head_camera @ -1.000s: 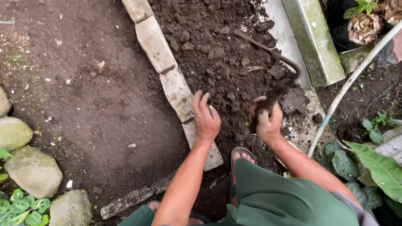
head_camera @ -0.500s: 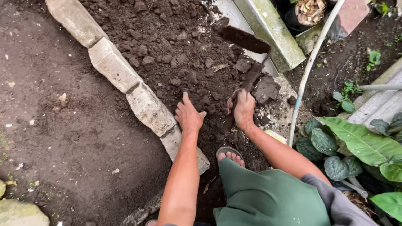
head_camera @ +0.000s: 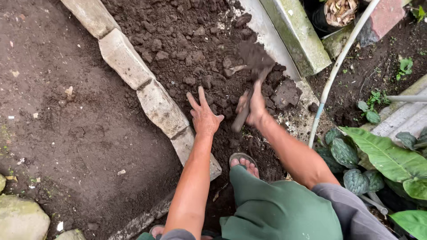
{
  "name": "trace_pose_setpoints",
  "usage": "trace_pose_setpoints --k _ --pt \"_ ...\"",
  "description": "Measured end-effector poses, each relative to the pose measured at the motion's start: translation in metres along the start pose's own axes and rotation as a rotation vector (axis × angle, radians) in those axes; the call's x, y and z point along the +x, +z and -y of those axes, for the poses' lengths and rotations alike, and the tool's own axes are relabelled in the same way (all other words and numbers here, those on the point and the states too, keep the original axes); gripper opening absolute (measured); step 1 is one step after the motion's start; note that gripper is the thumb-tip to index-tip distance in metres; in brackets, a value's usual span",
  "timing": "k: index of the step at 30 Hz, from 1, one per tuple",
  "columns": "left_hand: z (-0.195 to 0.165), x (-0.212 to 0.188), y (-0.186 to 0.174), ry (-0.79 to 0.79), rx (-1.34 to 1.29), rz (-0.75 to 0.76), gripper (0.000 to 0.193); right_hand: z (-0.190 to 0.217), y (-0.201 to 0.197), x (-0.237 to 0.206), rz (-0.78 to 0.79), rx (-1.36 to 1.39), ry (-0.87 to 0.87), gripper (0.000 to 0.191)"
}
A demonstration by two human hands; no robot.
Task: The person uses a hand hoe to loosen and level soil in a narrow garden bed bordered by concrete blocks. They remove a piece of plastic debris and smooth the soil with their hands.
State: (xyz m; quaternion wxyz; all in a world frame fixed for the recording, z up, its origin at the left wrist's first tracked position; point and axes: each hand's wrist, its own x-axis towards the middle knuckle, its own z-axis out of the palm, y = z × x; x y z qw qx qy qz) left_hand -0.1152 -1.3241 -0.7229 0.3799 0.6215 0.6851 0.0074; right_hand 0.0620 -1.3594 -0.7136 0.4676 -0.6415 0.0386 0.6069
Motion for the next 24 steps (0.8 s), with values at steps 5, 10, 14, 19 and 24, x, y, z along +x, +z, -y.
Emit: trace_pose_setpoints --k 5,10,14,19,24 --pt "0.0 0.003 0.004 0.123 0.068 -0.064 0.138 -0.077 -0.013 -0.051 0.074 -0.337 0.139 0.065" --pt "0.026 0.009 0.014 0.113 0.0 -0.084 0.125 -0.049 -0.011 -0.063 0.078 -0.667 -0.301 0.041" --pt "0.019 0.004 0.002 0.026 -0.077 0.025 0.126 0.03 0.002 -0.036 -0.021 -0.191 -0.812 0.015" --pt "-0.003 -0.013 -0.024 0.0 -0.111 0.099 0.129 0.015 0.006 -0.024 -0.139 -0.145 -0.712 0.011" --pt "-0.012 -0.015 -0.026 0.053 0.002 0.099 0.134 -0.066 -0.024 -0.041 0.191 0.097 0.229 0.017"
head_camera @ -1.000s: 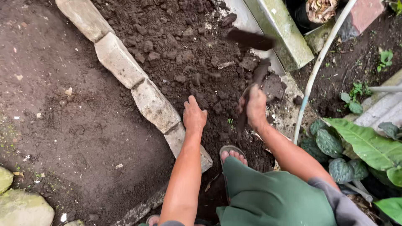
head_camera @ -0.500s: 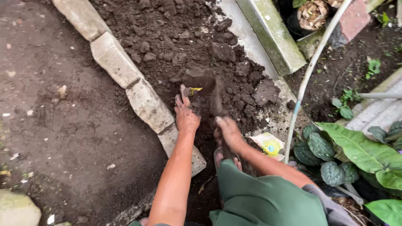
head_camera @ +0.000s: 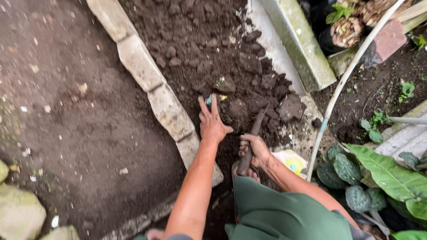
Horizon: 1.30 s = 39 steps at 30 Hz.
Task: The person uses a hand hoe to loosen and level soil in a narrow garden bed bordered by concrete blocks. They remove a piece of plastic debris and smooth the soil with their hands.
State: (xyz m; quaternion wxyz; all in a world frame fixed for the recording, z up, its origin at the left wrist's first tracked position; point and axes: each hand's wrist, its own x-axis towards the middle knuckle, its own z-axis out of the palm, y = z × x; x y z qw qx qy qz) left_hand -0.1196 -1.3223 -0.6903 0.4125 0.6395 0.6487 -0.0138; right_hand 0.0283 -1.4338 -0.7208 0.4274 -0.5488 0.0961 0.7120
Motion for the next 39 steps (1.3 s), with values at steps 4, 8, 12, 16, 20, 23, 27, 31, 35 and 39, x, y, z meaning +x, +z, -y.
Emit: trace_pose_setpoints --k 4,8,12,16,20,23,27,31,35,39 --pt "0.004 0.006 0.011 0.142 0.236 -0.14 0.13 -0.009 -0.016 -0.011 -0.039 -0.349 -0.118 0.019" --pt "0.017 0.011 0.02 0.434 0.245 -0.263 0.094 0.016 -0.005 -0.024 -0.254 -0.96 -0.548 0.023" --pt "0.02 0.013 0.036 0.528 0.412 -0.196 0.067 0.056 0.011 -0.036 -0.325 -0.84 -0.946 0.024" --pt "-0.004 0.019 0.054 0.659 0.53 -0.136 0.071 0.082 0.021 -0.035 -0.307 -0.435 -1.259 0.026" --pt "-0.04 0.037 0.05 0.578 0.628 -0.246 0.092 0.089 0.019 -0.027 -0.411 -0.538 -1.136 0.029" --pt "-0.054 0.039 0.039 0.387 0.67 0.102 0.082 0.095 0.011 -0.023 -0.505 -0.893 -1.017 0.035" --pt "-0.035 0.004 0.036 0.399 0.653 0.09 0.069 0.107 0.006 -0.011 -0.656 -1.198 -0.799 0.048" --pt "-0.002 -0.023 0.029 0.288 0.616 0.059 0.082 0.1 0.017 0.018 -0.494 -1.115 -0.871 0.056" --pt "0.006 -0.03 0.016 0.322 0.527 0.006 0.056 0.087 0.022 0.053 -0.064 -1.366 -1.124 0.055" --pt "0.002 -0.035 0.001 0.233 0.325 0.04 0.086 0.115 -0.008 0.074 -0.641 -1.249 -1.085 0.062"
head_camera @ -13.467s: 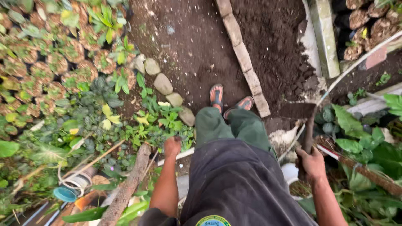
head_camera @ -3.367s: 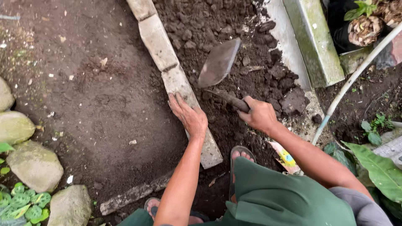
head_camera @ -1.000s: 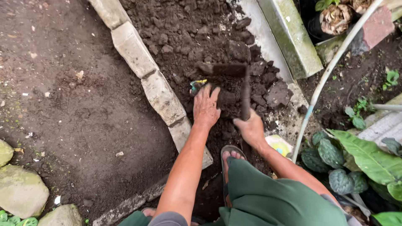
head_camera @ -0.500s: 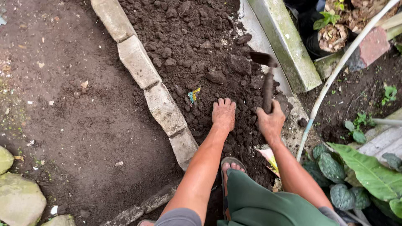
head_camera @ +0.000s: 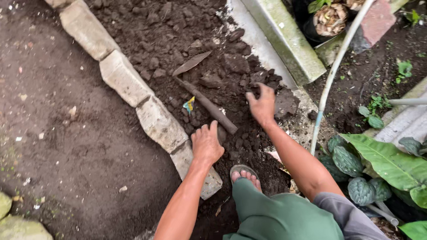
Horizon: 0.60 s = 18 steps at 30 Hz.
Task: The person uses a hand hoe to loosen and level soil in a narrow garden bed bordered by concrete blocks. They remove a piece of plastic debris and smooth the soil with their hands.
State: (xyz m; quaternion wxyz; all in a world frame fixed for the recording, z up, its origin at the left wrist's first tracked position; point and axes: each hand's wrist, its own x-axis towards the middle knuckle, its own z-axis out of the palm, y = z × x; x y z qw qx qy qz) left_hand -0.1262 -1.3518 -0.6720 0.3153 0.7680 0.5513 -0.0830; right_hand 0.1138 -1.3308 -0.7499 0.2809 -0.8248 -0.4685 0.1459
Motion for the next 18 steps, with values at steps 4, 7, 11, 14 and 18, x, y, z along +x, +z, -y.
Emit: trace_pose_setpoints --k 4,7,11,14,18 --pt "0.005 -0.013 -0.007 0.007 -0.233 -0.133 0.1 -0.043 -0.015 0.039 -0.149 -0.315 0.39 0.074" --pt "0.008 -0.02 -0.008 -0.058 -0.232 -0.103 0.09 -0.064 -0.013 0.054 -0.295 -0.317 0.582 0.077" --pt "0.008 -0.02 -0.007 -0.079 -0.315 -0.243 0.086 -0.088 -0.012 0.053 -0.338 -0.262 0.786 0.078" --pt "0.009 -0.018 -0.008 -0.147 -0.377 -0.226 0.082 -0.113 -0.018 0.049 -0.297 -0.269 0.602 0.061" --pt "0.011 -0.018 -0.008 -0.14 -0.368 -0.162 0.083 -0.138 -0.031 0.039 -0.228 -0.574 0.238 0.038"
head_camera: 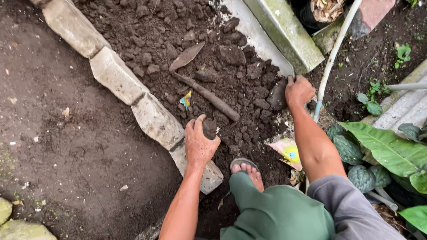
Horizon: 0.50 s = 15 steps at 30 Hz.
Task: The person uses a hand hoe to loosen and level soil in a narrow garden bed bordered by concrete blocks. They remove a piece of plastic debris and smooth the soil with their hands.
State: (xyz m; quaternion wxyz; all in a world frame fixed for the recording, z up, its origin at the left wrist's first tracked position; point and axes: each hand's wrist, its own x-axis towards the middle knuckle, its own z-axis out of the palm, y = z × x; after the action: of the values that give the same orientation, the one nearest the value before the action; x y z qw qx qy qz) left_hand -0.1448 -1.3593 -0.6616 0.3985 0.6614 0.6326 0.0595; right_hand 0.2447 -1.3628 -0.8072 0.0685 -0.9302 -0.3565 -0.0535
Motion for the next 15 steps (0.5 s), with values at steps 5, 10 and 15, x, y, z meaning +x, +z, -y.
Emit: trace_pose_setpoints --k 5,10,15 --pt "0.001 0.0 -0.002 0.028 -0.01 -0.018 0.084 -0.018 -0.012 -0.004 -0.056 0.081 -0.24 0.031" --pt "-0.001 -0.001 -0.003 0.018 -0.008 0.007 0.085 -0.005 -0.028 0.021 -0.157 0.175 -0.366 0.033" --pt "-0.002 -0.001 -0.003 0.01 0.005 0.023 0.085 0.03 -0.04 0.063 0.111 0.371 -0.22 0.021"
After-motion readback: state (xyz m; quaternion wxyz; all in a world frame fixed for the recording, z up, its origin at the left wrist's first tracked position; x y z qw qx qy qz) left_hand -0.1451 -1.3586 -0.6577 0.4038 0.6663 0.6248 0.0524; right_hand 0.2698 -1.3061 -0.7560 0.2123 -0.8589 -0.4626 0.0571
